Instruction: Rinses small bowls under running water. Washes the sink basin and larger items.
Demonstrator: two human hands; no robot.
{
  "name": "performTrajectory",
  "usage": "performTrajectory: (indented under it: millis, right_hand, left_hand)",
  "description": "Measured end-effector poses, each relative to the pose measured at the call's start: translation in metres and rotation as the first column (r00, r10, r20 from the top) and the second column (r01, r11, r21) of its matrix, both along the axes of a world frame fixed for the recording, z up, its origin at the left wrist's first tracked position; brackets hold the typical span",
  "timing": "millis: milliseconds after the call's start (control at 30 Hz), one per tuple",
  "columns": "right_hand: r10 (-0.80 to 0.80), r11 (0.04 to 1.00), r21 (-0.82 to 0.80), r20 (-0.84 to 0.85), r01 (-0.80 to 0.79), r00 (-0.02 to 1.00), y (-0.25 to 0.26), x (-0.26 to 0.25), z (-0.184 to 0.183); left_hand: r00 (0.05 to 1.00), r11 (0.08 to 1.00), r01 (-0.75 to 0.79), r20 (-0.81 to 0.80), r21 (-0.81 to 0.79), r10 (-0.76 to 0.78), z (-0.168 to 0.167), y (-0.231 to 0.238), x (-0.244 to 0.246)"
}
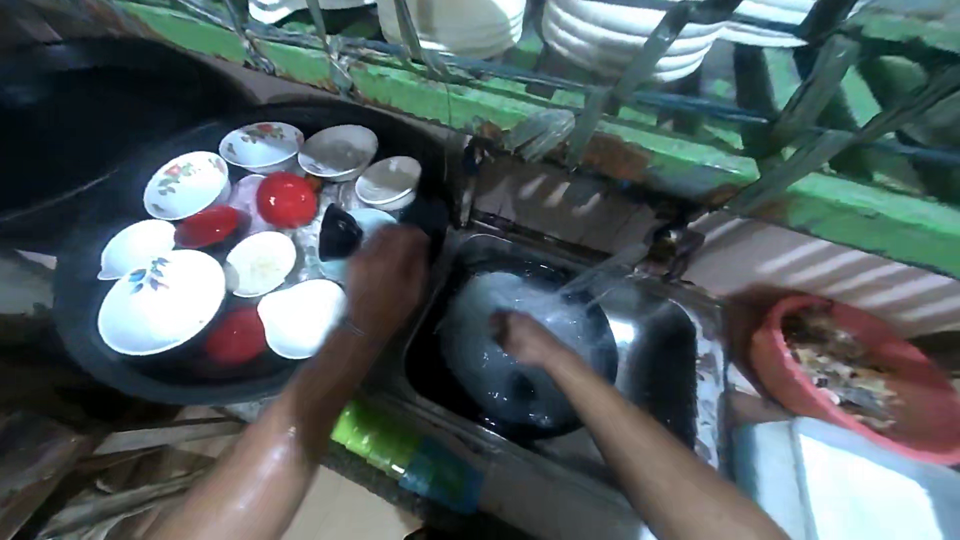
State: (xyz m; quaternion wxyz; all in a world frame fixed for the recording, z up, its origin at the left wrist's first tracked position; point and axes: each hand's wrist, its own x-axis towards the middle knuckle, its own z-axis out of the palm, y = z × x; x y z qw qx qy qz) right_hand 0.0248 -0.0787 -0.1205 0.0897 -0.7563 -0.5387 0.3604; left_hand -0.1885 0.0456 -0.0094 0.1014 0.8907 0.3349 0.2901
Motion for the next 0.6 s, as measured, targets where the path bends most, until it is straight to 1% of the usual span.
performTrajectory:
  millis: [33,67,100,133,167,200,233,267,300,367,400,467,500,533,567,600]
  right_hand:
    - [-0.042,0.984,-0.174,0.038,0.049,0.998,-0.018,0.004,-0.032]
    - [-0.088,0.950,-0.296,0.053,0.100,0.995,-0.034,0.004,-0.059]
    - [-0.138,0.927,-0.344,0.063,0.151,0.988,-0.050,0.001,-0.082]
    - [-0.180,0.915,-0.351,0.082,0.198,0.980,-0.064,-0.006,-0.097]
    - [-0.207,0.909,-0.348,0.104,0.231,0.973,-0.074,-0.015,-0.105]
    - [-0.194,0.911,-0.344,0.128,0.227,0.973,-0.081,-0.025,-0.104]
    - [-0.148,0.924,-0.337,0.126,0.183,0.981,-0.087,-0.033,-0.101]
    - [-0.068,0.937,-0.336,0.108,0.100,0.992,-0.093,-0.037,-0.099]
    - [0.020,0.945,-0.327,0.095,0.012,0.995,-0.097,-0.034,-0.100]
    - [0.142,0.936,-0.336,0.094,-0.103,0.985,-0.104,-0.011,-0.100]
    - [0.167,0.922,-0.368,0.103,-0.118,0.981,-0.107,0.001,-0.098]
    - [0.137,0.903,-0.424,0.132,-0.069,0.982,-0.111,0.017,-0.097]
    - [0.079,0.908,-0.418,0.110,-0.026,0.991,-0.109,0.019,-0.095]
    - [-0.010,0.930,-0.365,0.058,0.030,0.998,-0.107,0.021,-0.097]
    - [-0.131,0.954,-0.275,-0.029,0.118,0.991,-0.106,0.022,-0.100]
    - [-0.266,0.951,-0.199,-0.144,0.236,0.953,-0.106,0.022,-0.098]
  left_hand:
    - [0.989,0.987,0.138,-0.046,-0.081,-0.142,-0.017,-0.024,0.018]
    - [0.953,0.939,0.240,-0.126,-0.249,-0.277,-0.036,-0.041,0.038]
    - [0.898,0.855,0.267,-0.208,-0.445,-0.388,-0.062,-0.050,0.060]
    - [0.853,0.781,0.232,-0.266,-0.579,-0.450,-0.096,-0.052,0.081]
    - [0.823,0.749,0.181,-0.318,-0.638,-0.470,-0.133,-0.052,0.099]
    - [0.802,0.748,0.146,-0.366,-0.647,-0.472,-0.169,-0.049,0.114]
    - [0.783,0.764,0.115,-0.415,-0.635,-0.463,-0.199,-0.048,0.124]
    - [0.768,0.782,0.081,-0.461,-0.618,-0.444,-0.220,-0.050,0.128]
    - [0.754,0.799,0.044,-0.505,-0.599,-0.420,-0.233,-0.053,0.127]
    - [0.735,0.807,-0.037,-0.564,-0.589,-0.377,-0.229,-0.066,0.123]
    - [0.738,0.796,-0.070,-0.568,-0.601,-0.364,-0.224,-0.073,0.119]
    - [0.732,0.745,-0.144,-0.577,-0.652,-0.363,-0.224,-0.085,0.113]
    - [0.714,0.691,-0.200,-0.586,-0.695,-0.384,-0.221,-0.088,0.112]
    - [0.705,0.644,-0.236,-0.585,-0.728,-0.402,-0.223,-0.089,0.112]
    - [0.704,0.598,-0.261,-0.573,-0.758,-0.420,-0.223,-0.088,0.113]
    - [0.719,0.558,-0.264,-0.546,-0.787,-0.430,-0.222,-0.087,0.112]
